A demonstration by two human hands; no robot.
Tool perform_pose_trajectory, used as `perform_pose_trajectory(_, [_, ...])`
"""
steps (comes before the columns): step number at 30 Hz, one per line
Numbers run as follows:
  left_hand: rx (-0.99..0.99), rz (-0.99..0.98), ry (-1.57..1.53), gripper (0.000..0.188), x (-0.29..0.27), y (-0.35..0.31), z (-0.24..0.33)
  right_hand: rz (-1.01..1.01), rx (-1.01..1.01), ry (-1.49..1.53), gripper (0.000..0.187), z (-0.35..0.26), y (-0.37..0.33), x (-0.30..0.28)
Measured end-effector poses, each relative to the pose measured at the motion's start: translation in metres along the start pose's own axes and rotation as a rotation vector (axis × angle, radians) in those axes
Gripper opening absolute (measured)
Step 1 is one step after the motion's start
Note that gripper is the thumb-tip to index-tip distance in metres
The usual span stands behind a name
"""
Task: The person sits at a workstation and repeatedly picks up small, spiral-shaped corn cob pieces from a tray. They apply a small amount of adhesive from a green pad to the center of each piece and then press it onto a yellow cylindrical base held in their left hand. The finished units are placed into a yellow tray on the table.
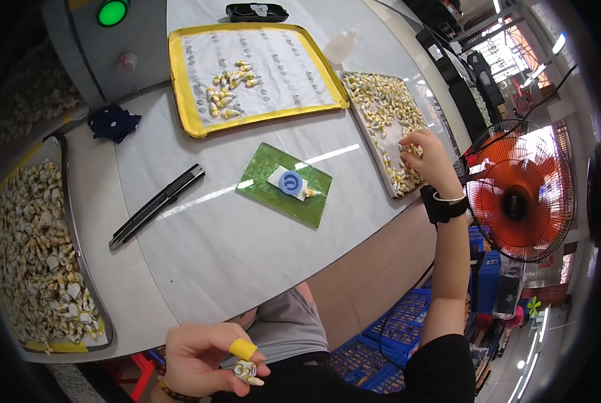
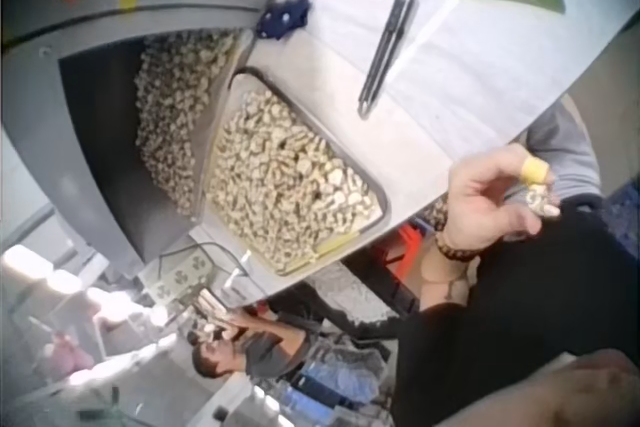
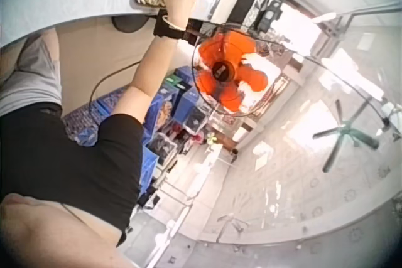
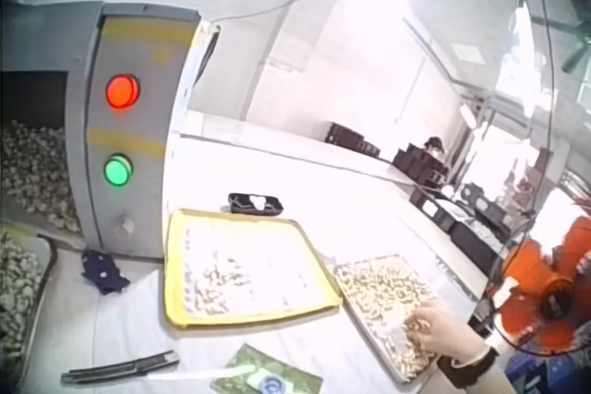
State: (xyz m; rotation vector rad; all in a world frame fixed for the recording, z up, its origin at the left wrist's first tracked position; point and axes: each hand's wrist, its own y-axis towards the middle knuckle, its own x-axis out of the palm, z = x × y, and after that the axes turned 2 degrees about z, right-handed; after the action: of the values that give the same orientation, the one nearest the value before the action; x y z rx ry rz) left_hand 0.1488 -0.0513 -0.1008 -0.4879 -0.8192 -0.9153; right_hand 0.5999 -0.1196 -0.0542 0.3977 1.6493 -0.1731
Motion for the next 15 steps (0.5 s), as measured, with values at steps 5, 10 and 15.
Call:
perform_pose_trajectory(5, [-0.001, -0.018, -0.022, 0.034, -0.002, 0.001, 0.001, 0.077, -0.012, 0.018, 0.013, -0.006, -0.002, 0.005])
perform_pose_trajectory(10, [-0.012, -0.018, -0.013, 0.033, -0.001, 0.002, 0.003, 0.209, 0.005, 0.323, 0.010, -0.052, -0.009, -0.001])
perform_pose_trajectory(15, [-0.012, 0.003, -0.064, 0.033, -0.002, 0.001, 0.001, 0.146, -0.242, 0.672, 0.011, -0.131, -0.017, -0.005])
